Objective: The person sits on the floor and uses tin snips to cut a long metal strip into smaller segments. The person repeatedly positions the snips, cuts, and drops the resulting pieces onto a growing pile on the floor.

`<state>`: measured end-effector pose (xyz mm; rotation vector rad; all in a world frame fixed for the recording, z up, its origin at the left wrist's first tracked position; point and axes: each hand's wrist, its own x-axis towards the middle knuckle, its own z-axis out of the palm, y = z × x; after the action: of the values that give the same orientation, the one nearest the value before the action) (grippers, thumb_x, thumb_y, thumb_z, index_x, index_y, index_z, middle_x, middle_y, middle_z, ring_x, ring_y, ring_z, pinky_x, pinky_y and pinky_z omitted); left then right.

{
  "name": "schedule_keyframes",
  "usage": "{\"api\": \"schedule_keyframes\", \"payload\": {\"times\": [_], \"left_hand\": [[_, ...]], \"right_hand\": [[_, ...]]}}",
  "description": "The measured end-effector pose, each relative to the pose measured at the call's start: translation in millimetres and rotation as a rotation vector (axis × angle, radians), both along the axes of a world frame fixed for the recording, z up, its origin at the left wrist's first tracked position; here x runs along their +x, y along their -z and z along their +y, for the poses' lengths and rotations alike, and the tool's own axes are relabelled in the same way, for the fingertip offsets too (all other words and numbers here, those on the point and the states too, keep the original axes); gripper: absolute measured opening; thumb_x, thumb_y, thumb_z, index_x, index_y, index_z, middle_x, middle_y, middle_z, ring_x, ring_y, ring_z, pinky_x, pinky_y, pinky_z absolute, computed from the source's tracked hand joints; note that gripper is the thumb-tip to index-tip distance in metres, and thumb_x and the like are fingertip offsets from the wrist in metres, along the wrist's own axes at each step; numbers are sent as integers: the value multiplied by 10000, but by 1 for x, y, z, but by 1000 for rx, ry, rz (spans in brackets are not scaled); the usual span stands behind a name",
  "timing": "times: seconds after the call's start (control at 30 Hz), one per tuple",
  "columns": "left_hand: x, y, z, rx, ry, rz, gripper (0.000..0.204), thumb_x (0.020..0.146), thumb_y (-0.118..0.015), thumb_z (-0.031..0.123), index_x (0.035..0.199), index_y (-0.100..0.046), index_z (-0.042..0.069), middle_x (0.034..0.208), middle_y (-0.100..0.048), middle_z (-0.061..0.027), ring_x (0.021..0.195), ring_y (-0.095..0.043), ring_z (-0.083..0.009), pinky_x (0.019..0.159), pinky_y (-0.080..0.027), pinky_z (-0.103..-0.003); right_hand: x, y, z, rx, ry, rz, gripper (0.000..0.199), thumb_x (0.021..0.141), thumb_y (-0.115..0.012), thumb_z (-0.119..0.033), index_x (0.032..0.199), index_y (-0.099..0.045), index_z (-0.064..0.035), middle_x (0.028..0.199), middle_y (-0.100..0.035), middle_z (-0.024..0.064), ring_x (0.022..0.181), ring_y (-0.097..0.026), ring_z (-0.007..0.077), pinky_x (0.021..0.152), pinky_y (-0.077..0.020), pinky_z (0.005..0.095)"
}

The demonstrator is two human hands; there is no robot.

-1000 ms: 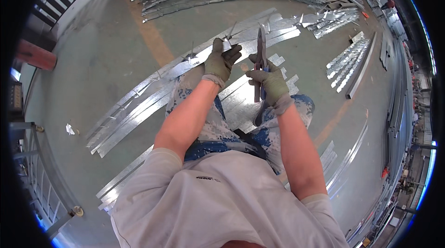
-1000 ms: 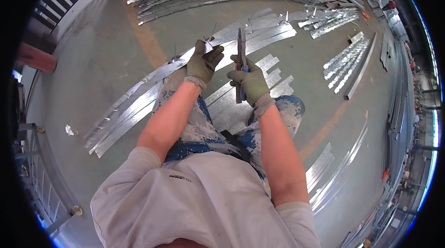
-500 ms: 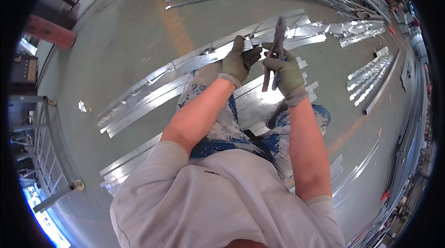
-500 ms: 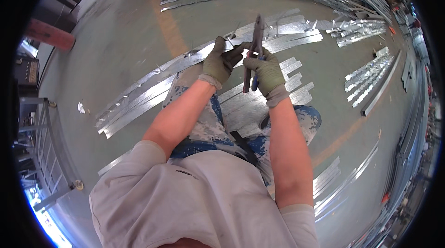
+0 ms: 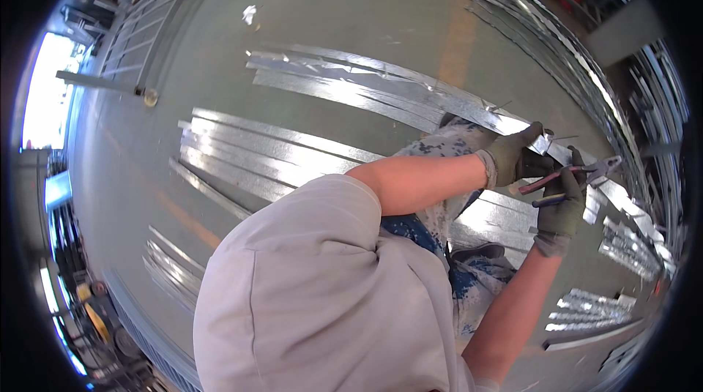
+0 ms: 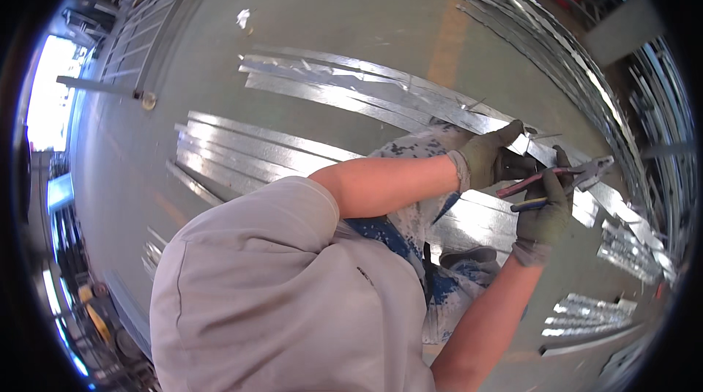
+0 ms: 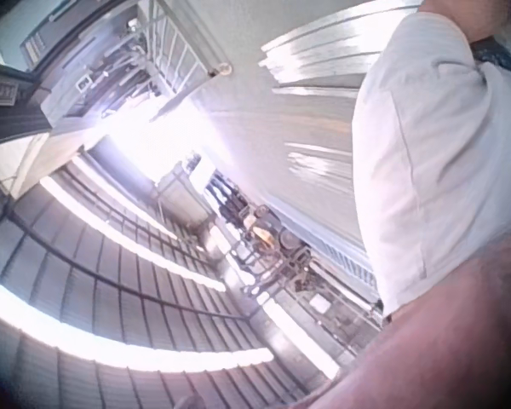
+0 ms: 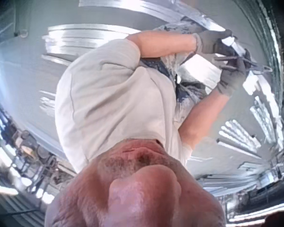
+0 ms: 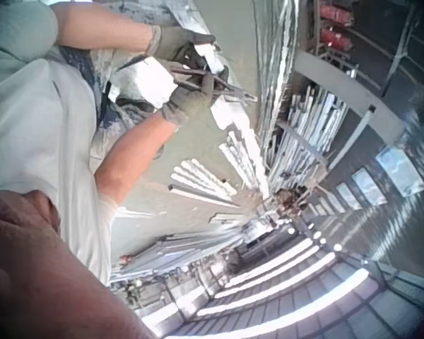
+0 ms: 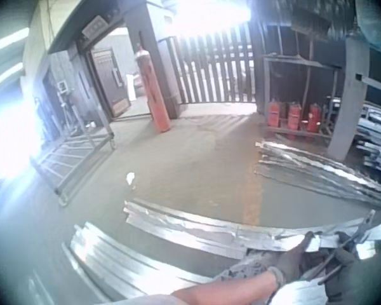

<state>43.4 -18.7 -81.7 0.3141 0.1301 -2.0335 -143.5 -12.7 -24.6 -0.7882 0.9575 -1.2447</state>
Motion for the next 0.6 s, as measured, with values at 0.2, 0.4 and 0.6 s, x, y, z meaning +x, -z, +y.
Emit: {"api": "schedule_keyframes", "payload": {"times": [0.2,0.4,0.6], "left_hand": [[43,7,17,-13,-139,154,233,1131,-685,318,1203,-706,98,1102,-774,-97,1069,-785,-311,904,-652,-494],[109,-15,41,23,-447,-103,389,1135,-629,118,1515,-567,58,1338,-733,-109,1280,-715,-289,1130,-589,-478],[95,-41,62,-141,-399,-191,476,1126,-620,36,1589,-520,69,1410,-707,-126,1275,-720,-271,1076,-641,-450]], "right_hand": [[42,-14,7,-42,37,21,522,1057,-663,19,1570,-572,4,1491,-623,136,1324,-653,262,1204,-553,432],[50,-30,3,11,89,-49,448,1080,-647,13,1525,-599,18,1545,-593,178,1383,-631,294,1277,-520,529],[3,-21,8,-40,81,-140,424,1097,-667,-56,1515,-624,3,1458,-684,141,1326,-678,267,1197,-574,487]]}}
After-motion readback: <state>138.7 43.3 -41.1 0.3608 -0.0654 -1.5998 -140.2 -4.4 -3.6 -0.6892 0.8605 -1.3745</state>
